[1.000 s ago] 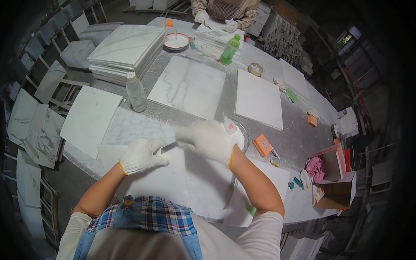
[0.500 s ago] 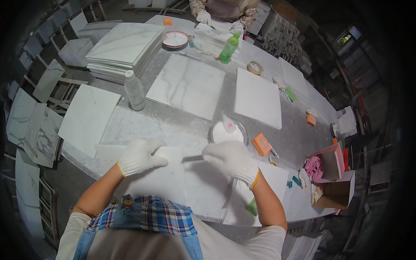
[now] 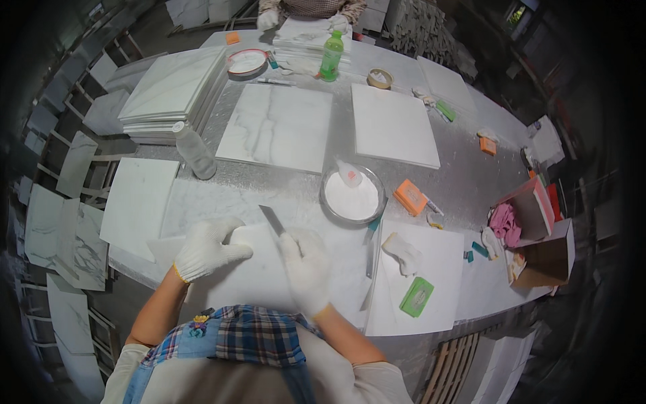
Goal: The person puts on gloves and handles white rectangular tiles on a workbench. They use a metal scraper to smooth the edges of the tiles and stack them. Another person is working in the background.
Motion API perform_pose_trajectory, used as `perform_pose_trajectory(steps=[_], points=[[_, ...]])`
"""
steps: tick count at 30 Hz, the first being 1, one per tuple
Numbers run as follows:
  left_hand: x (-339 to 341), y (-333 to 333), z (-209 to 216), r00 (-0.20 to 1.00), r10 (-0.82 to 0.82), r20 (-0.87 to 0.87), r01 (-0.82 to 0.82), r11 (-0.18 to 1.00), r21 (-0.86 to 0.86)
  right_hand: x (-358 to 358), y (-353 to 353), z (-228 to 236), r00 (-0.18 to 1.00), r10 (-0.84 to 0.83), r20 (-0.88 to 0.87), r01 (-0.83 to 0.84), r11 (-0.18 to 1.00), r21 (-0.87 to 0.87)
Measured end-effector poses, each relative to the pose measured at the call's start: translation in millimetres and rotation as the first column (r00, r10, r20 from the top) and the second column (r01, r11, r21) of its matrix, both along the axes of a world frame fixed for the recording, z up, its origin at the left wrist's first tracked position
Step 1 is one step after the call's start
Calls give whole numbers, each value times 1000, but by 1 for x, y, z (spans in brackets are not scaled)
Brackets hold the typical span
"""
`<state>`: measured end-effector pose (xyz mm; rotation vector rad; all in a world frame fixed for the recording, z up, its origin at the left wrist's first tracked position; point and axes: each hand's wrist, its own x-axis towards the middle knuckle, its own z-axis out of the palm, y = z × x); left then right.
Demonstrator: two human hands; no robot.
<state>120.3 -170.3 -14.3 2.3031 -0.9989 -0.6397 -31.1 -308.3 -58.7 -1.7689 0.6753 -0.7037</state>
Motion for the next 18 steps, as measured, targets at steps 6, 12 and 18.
perform_pose_trajectory(steps=[6,12,18], points=[[1,0,3,1000,-26,10,26,1000,10,-5,17,-12,998,-44,41,43,999,14],[-1,-2,3,1000,13,21,-14,999,43,-14,15,-11,1000,12,25,-12,1000,-6],[-2,0,6,1000,1,-9,0,997,74,-10,9,-10,986,90,143,-41,947,-320]])
